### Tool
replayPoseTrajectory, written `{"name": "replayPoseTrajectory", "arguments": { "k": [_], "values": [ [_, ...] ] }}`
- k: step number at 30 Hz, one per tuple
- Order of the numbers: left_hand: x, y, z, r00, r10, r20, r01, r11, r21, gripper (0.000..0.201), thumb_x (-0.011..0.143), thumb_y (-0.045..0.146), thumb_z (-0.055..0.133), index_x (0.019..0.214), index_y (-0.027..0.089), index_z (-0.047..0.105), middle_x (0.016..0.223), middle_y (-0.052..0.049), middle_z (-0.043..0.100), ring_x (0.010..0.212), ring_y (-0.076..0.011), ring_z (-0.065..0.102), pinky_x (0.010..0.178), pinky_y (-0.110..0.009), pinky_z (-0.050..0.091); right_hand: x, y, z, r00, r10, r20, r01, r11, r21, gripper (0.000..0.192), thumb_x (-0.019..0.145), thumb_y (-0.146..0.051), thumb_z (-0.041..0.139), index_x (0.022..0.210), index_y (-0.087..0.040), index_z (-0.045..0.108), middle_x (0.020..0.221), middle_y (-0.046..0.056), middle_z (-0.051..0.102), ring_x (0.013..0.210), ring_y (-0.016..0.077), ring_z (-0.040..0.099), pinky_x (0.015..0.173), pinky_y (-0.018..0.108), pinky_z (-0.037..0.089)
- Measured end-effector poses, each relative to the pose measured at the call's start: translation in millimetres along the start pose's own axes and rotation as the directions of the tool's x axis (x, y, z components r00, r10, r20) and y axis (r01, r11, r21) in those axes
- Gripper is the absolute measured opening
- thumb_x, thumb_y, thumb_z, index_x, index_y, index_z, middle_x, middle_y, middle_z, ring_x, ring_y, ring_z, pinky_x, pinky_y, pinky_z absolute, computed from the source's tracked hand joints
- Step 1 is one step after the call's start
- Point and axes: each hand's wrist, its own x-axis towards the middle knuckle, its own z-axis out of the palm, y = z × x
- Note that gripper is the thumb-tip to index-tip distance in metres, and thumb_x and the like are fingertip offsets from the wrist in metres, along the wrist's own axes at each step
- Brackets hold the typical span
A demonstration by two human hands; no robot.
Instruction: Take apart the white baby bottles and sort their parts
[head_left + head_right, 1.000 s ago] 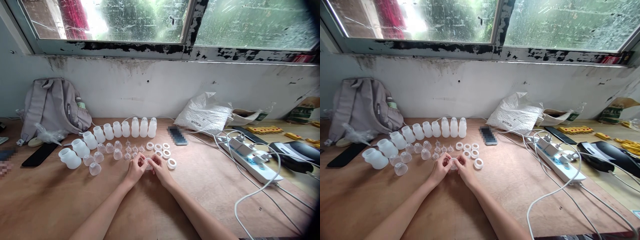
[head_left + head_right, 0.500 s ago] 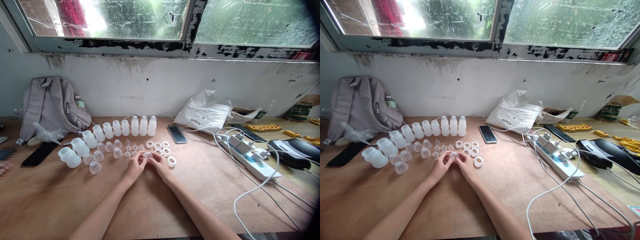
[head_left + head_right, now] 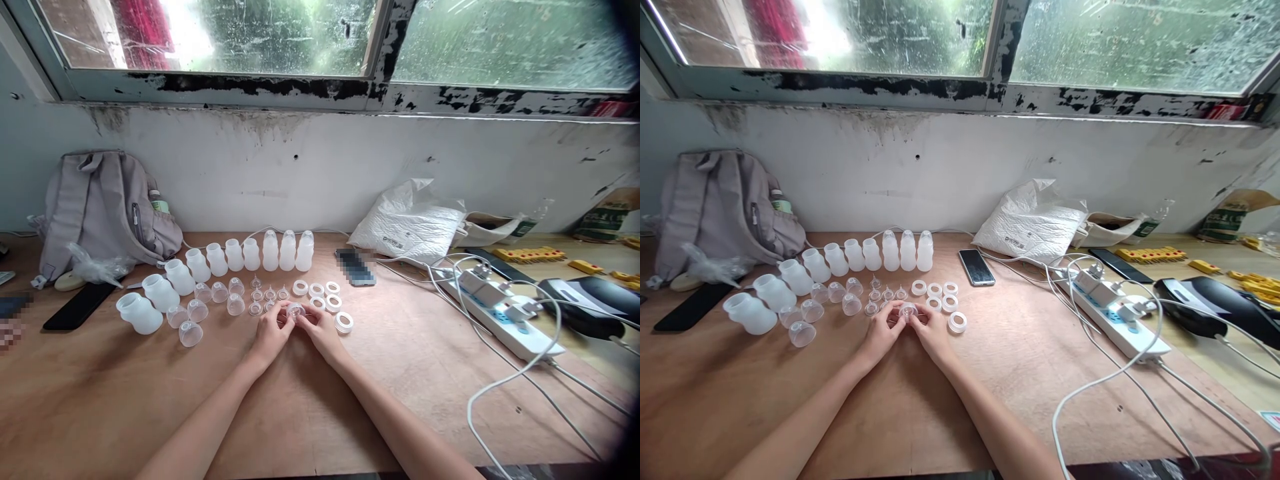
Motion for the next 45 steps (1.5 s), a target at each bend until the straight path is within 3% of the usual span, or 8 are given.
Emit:
{"name": "replayPoseTrajectory", "arguments": {
  "k": [13,21,32,40,45],
  "values": [
    [1.1,0.0,1.1,0.999,0.034,-0.03,-0.033,0.998,0.053,0.029,0.074,0.019,0.049,0.101,0.02,0.058,0.09,-0.004,0.065,0.071,-0.0136,0.06,0.065,-0.024,0.05,0.1,-1.9,2.4,0.999,-0.04,-0.034,0.038,0.998,-0.056,0.025,0.07,-0.022,0.056,0.093,-0.019,0.065,0.089,0.004,0.068,0.083,0.022,0.062,0.078,0.037,0.049],
    [-1.1,4.3,2.9,0.998,0.055,-0.013,-0.054,0.994,0.092,0.028,0.073,0.017,0.048,0.099,0.021,0.058,0.084,-0.002,0.065,0.065,-0.0126,0.059,0.064,-0.023,0.048,-0.4,-3.0,2.8,0.996,0.007,-0.088,-0.013,0.997,-0.072,0.024,0.067,-0.016,0.054,0.087,-0.015,0.067,0.08,0.005,0.069,0.076,0.0216,0.063,0.069,0.033,0.052],
    [0.1,1.5,4.5,0.999,0.003,-0.047,0.002,0.993,0.121,0.026,0.07,0.015,0.05,0.093,0.021,0.06,0.08,-0.001,0.066,0.064,-0.0131,0.06,0.065,-0.024,0.048,-1.8,-2.2,5.4,0.996,0.017,-0.086,-0.025,0.995,-0.095,0.023,0.068,-0.021,0.055,0.086,-0.015,0.067,0.079,0.005,0.069,0.074,0.0215,0.063,0.067,0.033,0.052],
    [-0.6,-3.1,6.9,0.999,-0.019,-0.046,0.023,0.995,0.1,0.028,0.069,0.015,0.051,0.096,0.02,0.059,0.079,-0.001,0.067,0.061,-0.0125,0.06,0.064,-0.024,0.049,-1.4,0.9,4.6,0.992,0.035,-0.121,-0.052,0.989,-0.14,0.022,0.066,-0.015,0.052,0.083,-0.013,0.065,0.058,0.001,0.063,0.048,0.0128,0.055,0.049,0.024,0.046],
    [0.0,-0.5,5.5,0.999,-0.015,-0.043,0.018,0.998,0.062,0.026,0.071,0.017,0.049,0.095,0.02,0.059,0.082,-0.002,0.067,0.062,-0.0125,0.061,0.063,-0.024,0.049,-0.6,1.9,4.8,0.992,0.032,-0.121,-0.047,0.992,-0.118,0.02,0.066,-0.018,0.053,0.083,-0.014,0.064,0.059,0.001,0.063,0.048,0.0129,0.056,0.05,0.024,0.047]
  ]
}}
